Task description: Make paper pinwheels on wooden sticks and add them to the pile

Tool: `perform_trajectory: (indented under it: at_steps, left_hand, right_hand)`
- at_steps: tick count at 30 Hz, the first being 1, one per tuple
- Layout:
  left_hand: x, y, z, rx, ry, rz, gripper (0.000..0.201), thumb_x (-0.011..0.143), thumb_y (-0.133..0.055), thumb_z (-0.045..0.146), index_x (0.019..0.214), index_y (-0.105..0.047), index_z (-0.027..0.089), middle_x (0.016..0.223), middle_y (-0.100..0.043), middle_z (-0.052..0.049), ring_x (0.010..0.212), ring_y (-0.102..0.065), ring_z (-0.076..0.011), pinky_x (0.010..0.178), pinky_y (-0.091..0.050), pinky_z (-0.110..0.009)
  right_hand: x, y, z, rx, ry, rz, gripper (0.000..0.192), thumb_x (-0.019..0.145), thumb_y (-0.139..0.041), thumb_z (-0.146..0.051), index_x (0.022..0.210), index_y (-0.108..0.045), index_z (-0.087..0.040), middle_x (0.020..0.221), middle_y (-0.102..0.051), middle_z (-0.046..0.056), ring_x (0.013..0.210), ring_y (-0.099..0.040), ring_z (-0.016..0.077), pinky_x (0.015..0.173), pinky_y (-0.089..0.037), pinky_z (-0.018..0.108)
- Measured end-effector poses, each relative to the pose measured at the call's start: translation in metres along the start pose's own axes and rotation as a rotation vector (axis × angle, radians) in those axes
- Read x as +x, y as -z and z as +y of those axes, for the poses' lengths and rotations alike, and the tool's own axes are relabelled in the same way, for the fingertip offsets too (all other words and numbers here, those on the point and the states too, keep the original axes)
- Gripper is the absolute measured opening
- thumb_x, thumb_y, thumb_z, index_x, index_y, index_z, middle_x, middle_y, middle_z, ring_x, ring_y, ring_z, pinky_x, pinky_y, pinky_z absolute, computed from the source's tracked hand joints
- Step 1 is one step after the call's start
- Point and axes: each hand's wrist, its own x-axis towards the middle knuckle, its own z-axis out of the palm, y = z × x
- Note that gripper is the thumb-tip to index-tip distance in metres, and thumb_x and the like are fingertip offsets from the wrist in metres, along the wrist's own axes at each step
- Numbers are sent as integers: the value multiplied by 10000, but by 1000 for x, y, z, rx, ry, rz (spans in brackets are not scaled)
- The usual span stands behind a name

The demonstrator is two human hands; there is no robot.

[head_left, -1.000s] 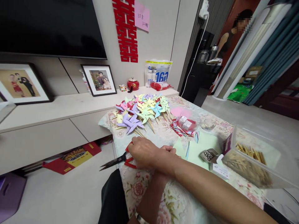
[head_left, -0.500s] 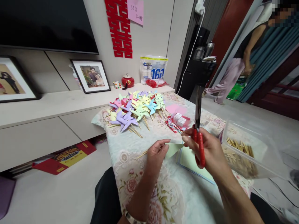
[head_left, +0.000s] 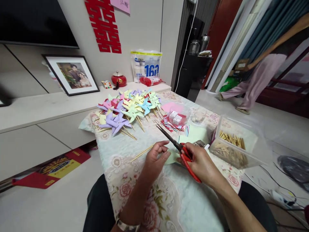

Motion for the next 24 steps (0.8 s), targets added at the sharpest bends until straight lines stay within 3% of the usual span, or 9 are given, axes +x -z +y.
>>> perform_trajectory:
  at_steps: [3, 6, 12, 16, 20, 22, 24]
  left_hand:
    - [3, 1, 2, -122, 55, 100, 449, 757, -758, 310, 1165, -643, 161, 782, -635, 9, 701, -551, -122, 711, -419, -257]
    - [4, 0, 6, -379, 101, 197, 524, 695, -819, 360, 1152, -656, 161, 933, -693, -49, 785, -607, -146, 733, -452, -267]
    - [-1, -11, 12, -686, 207, 71, 429, 668, -848, 312, 1025, -670, 154, 987, -724, -93, 854, -653, -204, 744, -488, -316]
    - [-3, -12, 13, -738, 205, 46, 235, 733, -807, 290, 858, -674, 143, 950, -727, -82, 885, -659, -205, 767, -506, -312]
    - [-4, -5, 11, -866, 231, 126, 245, 686, -855, 256, 802, -663, 156, 846, -696, -25, 803, -642, -154, 710, -516, -279]
    - [-4, -2, 11, -950, 251, 167, 280, 647, -882, 238, 800, -659, 165, 825, -679, -7, 764, -632, -143, 667, -513, -274]
    - [-5, -1, 12, -1018, 262, 182, 300, 628, -893, 230, 796, -652, 172, 803, -659, 5, 728, -617, -134, 636, -504, -268]
  right_hand:
    - [3, -7, 1, 77, -53, 68, 186, 760, -620, -276, 691, -459, -214, 611, -498, -42, 562, -449, 129, 535, -327, 238]
    - [6, -15, 0, 213, -116, 177, 169, 759, -625, -313, 724, -496, -211, 623, -506, -38, 569, -452, 135, 543, -358, 245]
    - [6, -39, -11, 410, -134, 293, 220, 776, -677, -368, 767, -529, -205, 655, -529, -39, 592, -471, 133, 555, -396, 240]
    - [0, -43, -19, 532, -132, 235, 266, 756, -734, -389, 791, -551, -199, 685, -537, -34, 629, -499, 140, 596, -429, 248]
    - [-17, -29, -14, 684, -186, 120, 375, 725, -779, -467, 919, -597, -202, 780, -577, -6, 700, -549, 161, 667, -482, 273]
    - [-31, -22, -3, 730, -189, -9, 458, 784, -693, -569, 1069, -610, -221, 815, -573, 6, 720, -553, 171, 716, -504, 304]
    - [-47, -19, 12, 775, -165, -141, 593, 696, -646, -748, 983, -643, -230, 692, -532, -11, 587, -499, 158, 633, -510, 315]
